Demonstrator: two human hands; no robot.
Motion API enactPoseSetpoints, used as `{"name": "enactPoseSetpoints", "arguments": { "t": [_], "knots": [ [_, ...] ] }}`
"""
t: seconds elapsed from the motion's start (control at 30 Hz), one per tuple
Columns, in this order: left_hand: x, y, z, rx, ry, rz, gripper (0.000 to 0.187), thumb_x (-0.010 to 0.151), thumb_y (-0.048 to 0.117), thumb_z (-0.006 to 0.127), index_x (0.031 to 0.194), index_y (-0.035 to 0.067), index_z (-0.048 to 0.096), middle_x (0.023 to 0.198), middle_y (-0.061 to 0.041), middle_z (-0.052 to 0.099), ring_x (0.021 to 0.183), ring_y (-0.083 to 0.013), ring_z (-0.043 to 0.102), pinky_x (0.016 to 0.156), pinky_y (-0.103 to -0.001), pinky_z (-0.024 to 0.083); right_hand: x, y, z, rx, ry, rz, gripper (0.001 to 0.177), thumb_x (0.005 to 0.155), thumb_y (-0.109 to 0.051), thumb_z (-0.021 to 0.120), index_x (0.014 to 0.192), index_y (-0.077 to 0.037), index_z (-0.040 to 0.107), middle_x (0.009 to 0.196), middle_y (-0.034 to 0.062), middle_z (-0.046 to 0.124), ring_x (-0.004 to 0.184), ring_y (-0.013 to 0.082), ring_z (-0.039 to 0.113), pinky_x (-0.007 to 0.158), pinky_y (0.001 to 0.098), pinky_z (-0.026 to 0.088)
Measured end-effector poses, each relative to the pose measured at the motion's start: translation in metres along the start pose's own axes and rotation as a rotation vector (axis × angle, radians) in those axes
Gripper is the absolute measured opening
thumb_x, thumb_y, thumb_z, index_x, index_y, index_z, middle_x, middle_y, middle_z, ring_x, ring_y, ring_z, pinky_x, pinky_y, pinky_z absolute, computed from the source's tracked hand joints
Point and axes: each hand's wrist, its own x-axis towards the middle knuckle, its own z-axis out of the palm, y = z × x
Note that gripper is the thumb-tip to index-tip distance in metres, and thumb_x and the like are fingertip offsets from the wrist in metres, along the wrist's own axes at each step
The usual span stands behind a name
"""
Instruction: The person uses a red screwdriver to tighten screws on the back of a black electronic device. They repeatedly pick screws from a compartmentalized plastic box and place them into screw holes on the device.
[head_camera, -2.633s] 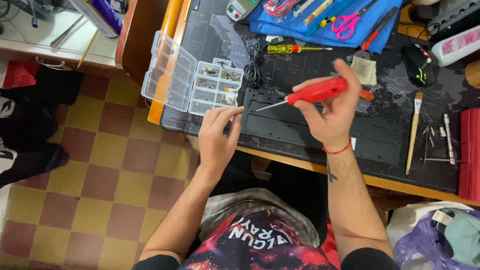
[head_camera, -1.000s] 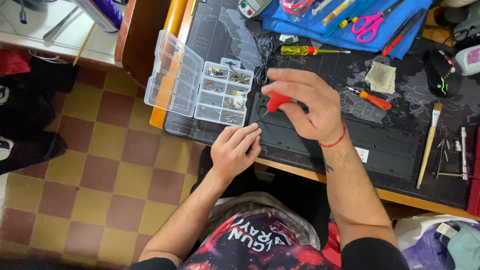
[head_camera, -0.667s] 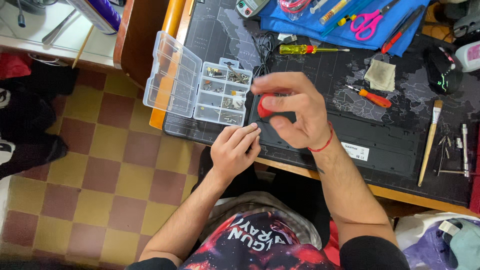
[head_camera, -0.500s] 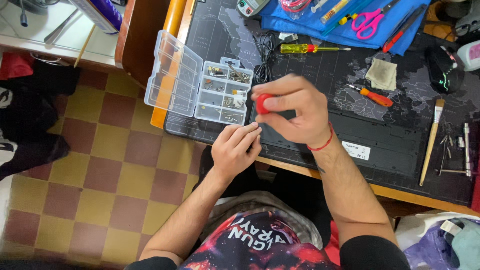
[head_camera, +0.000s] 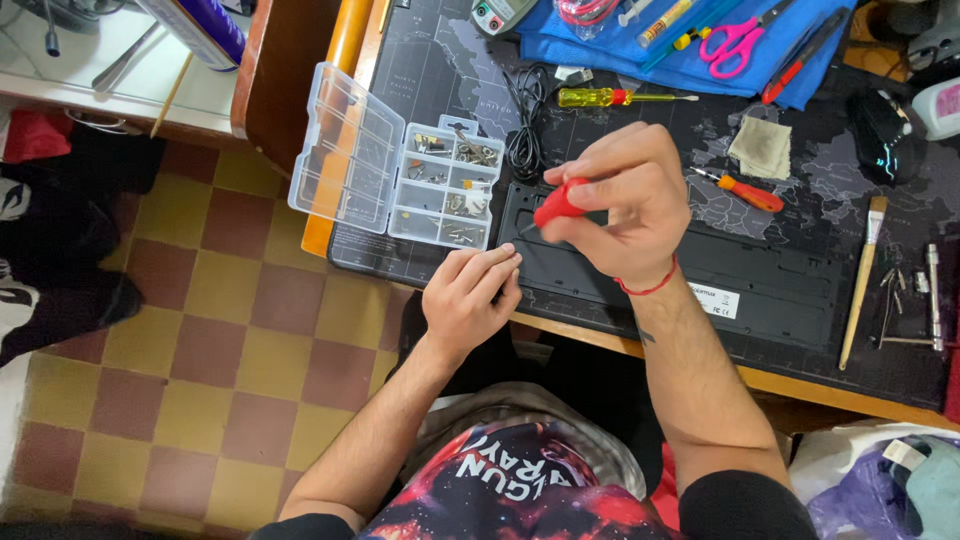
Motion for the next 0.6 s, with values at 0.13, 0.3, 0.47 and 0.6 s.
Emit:
{"name": "enactPoseSetpoints", "arguments": {
  "t": [0.13,0.3,0.47,0.6],
  "knots": [
    [0.001,0.001,0.0,0.007,-0.004,-0.006,0.01,0.087,0.011,0.07,0.091,0.013,0.079,0.094,-0.003,0.075,0.074,-0.0198,0.068,0.077,-0.029,0.061,0.001,-0.007,0.003,0.108,-0.008,0.1,0.022,0.097,-0.019,0.072,0.095,0.003,0.067,0.109,0.0273,0.066,0.097,0.0361,0.072,0.08,0.0449,0.066],
    [0.0,0.002,0.0,0.007,-0.017,-0.021,0.009,0.086,0.011,0.072,0.091,0.013,0.079,0.094,-0.002,0.075,0.075,-0.0194,0.068,0.077,-0.029,0.061,0.005,-0.003,-0.002,-0.094,-0.029,-0.006,0.023,0.085,-0.004,0.09,0.094,0.005,0.07,0.099,0.0245,0.069,0.086,0.0359,0.071,0.07,0.0449,0.065],
    [0.0,0.001,0.0,-0.003,-0.004,-0.02,0.01,0.087,0.011,0.071,0.092,0.013,0.08,0.095,-0.002,0.076,0.075,-0.0196,0.068,0.077,-0.028,0.061,0.006,-0.01,0.009,0.087,-0.038,0.085,0.017,0.092,-0.007,0.078,0.097,0.007,0.069,0.106,0.0287,0.068,0.095,0.0379,0.073,0.08,0.0485,0.066],
    [-0.001,0.001,0.0,-0.01,-0.005,-0.023,0.01,0.086,0.01,0.072,0.092,0.013,0.08,0.095,-0.002,0.076,0.075,-0.0199,0.068,0.077,-0.029,0.061,0.01,-0.006,0.008,0.017,-0.094,0.06,0.019,0.088,0.0,0.084,0.098,0.007,0.07,0.103,0.0271,0.073,0.09,0.038,0.075,0.075,0.048,0.064]
  ]
}}
